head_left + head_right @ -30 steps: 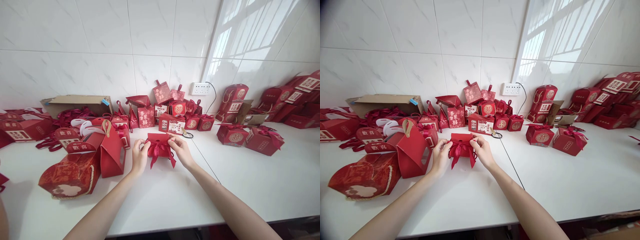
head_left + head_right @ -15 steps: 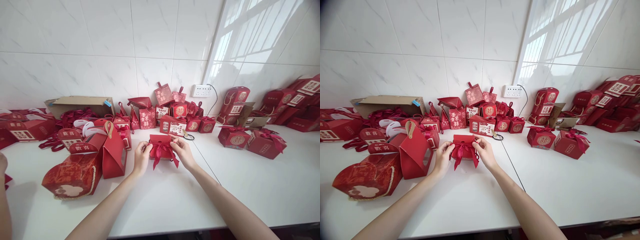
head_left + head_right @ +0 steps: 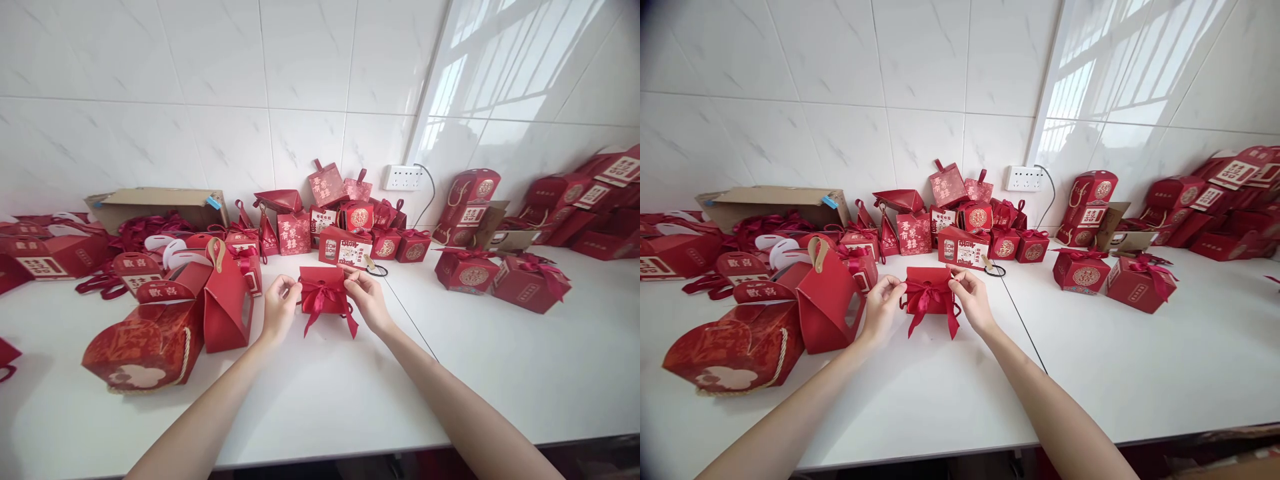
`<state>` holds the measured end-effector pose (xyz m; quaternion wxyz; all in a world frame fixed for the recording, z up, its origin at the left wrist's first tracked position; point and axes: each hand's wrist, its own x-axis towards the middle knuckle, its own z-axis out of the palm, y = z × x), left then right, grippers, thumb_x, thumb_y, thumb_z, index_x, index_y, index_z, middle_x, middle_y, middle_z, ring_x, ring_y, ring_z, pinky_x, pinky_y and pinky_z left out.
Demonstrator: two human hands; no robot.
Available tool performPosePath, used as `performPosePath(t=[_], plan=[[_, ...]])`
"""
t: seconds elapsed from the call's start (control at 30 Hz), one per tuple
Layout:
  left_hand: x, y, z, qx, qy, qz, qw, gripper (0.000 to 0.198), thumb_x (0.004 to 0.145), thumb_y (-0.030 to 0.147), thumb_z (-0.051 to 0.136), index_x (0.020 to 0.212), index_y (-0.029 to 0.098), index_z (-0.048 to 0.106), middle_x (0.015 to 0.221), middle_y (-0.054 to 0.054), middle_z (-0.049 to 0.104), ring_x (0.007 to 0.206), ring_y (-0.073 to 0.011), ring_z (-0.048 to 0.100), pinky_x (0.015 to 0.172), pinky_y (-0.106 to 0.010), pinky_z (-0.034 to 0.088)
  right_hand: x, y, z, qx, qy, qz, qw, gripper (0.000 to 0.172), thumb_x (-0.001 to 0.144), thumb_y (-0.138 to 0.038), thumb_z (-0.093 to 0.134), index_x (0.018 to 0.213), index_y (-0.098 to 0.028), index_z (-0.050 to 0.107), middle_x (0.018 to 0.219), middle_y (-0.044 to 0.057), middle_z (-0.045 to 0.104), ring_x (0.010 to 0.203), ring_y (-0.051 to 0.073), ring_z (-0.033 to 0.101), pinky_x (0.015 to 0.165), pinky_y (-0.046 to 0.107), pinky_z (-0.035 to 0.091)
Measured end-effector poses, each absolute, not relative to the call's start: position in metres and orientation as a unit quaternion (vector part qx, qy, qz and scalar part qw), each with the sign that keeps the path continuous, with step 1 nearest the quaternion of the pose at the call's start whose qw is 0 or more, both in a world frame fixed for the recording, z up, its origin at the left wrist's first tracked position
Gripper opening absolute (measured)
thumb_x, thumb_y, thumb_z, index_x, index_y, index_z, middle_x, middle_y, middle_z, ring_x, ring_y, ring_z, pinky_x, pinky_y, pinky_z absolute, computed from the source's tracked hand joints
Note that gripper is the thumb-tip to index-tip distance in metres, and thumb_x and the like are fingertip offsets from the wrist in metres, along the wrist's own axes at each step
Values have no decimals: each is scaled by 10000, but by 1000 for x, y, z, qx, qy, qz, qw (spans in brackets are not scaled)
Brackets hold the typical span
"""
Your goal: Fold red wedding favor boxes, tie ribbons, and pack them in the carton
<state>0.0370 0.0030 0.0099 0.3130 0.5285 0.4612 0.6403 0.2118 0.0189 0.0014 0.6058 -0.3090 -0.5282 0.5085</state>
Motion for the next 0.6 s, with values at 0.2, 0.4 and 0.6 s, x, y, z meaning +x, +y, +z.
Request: performPosePath(t=[0.2,0.4,0.6], plan=[[38,6,8,537,470,627,312,159,705,287,567,606,209,470,580,35,436,564,-122,442,560,-230,406,216,21,3,-316,-535,501,603,317,688,-438,721,624,-199,522,1273,75,587,999,263,620,844,411,489],[36,12,3,535,473,628,310,147,703,291,548,616,210,462,593,42,439,565,-115,444,577,-229,408,222,26,2,-332,-525,521,585,308,635,-405,767,568,-189,557,1266,95,591,1136,322,567,905,455,460],[35,14,2,540,469,626,312,151,696,290,543,604,209,455,577,45,430,549,-111,436,563,-230,397,220,27,2,-309,-507,550,588,291,634,-338,764,536,-179,541,1302,99,570,1160,320,557,934,449,436]])
